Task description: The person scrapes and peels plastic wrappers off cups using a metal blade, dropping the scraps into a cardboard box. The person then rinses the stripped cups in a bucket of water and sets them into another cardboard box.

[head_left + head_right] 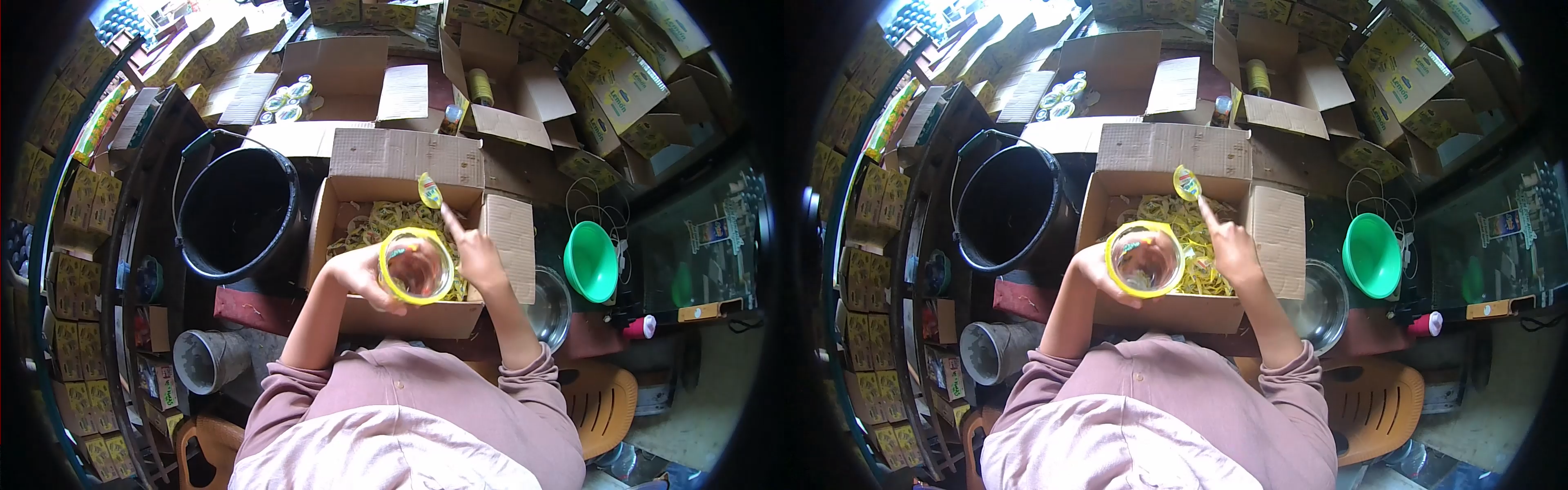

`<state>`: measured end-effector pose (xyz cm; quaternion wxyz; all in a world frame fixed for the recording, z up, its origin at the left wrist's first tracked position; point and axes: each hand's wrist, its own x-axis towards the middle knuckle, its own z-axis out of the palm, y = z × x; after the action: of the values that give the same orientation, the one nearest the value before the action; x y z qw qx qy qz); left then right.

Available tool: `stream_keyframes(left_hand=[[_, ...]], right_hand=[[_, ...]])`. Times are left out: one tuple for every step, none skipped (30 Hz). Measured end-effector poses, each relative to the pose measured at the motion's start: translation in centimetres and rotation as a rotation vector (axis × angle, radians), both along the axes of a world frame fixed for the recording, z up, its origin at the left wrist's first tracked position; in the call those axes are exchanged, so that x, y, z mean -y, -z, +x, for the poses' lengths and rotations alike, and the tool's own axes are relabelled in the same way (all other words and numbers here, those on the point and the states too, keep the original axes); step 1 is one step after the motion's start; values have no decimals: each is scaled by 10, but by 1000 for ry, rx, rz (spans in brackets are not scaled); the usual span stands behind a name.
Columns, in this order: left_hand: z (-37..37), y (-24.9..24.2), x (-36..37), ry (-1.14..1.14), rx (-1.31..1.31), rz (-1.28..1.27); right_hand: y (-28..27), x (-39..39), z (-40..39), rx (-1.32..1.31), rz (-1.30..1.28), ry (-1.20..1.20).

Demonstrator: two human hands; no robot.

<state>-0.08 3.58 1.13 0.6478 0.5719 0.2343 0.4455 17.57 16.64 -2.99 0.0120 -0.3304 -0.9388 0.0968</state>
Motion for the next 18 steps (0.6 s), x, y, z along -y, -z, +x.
stream_keyframes(left_hand=[[0,-6,3,-121,-91,67],[-1,-12,4,-246,-182,140],[0,-14,5,-347,-214,179],[2,-13,6,-412,-201,105],[3,-15,8,-472,-224,121],[3,-18,9,-532,-248,139],[3,-19,11,-566,-272,166],[3,-20,13,-600,-296,193],[3,-21,16,-632,-321,220],[4,-24,18,-666,-355,231],[6,-30,20,-698,-389,241],[8,-33,22,-731,-424,251],[8,-33,23,-752,-436,255],[9,-33,25,-772,-448,260],[10,-33,26,-793,-460,263],[10,-33,27,-803,-455,277],[11,-33,28,-813,-451,292],[11,-33,29,-823,-447,306]], right_hand=[[2,5,2,85,-95,-7],[14,5,7,0,-86,-52],[21,4,10,-104,-101,-70],[27,4,13,-207,-118,-89],[30,3,17,-271,-146,-76],[23,5,19,-335,-173,-64],[17,7,20,-399,-199,-50],[11,10,20,-470,-254,-27],[6,13,20,-541,-310,-3],[2,16,21,-611,-365,21],[1,19,21,-665,-369,42],[-3,22,21,-697,-370,58],[-11,26,21,-729,-371,73],[-18,29,20,-761,-371,88],[-22,31,20,-764,-369,116],[-25,33,19,-797,-351,117],[-29,35,18,-830,-331,116],[-32,37,16,-863,-313,116]])
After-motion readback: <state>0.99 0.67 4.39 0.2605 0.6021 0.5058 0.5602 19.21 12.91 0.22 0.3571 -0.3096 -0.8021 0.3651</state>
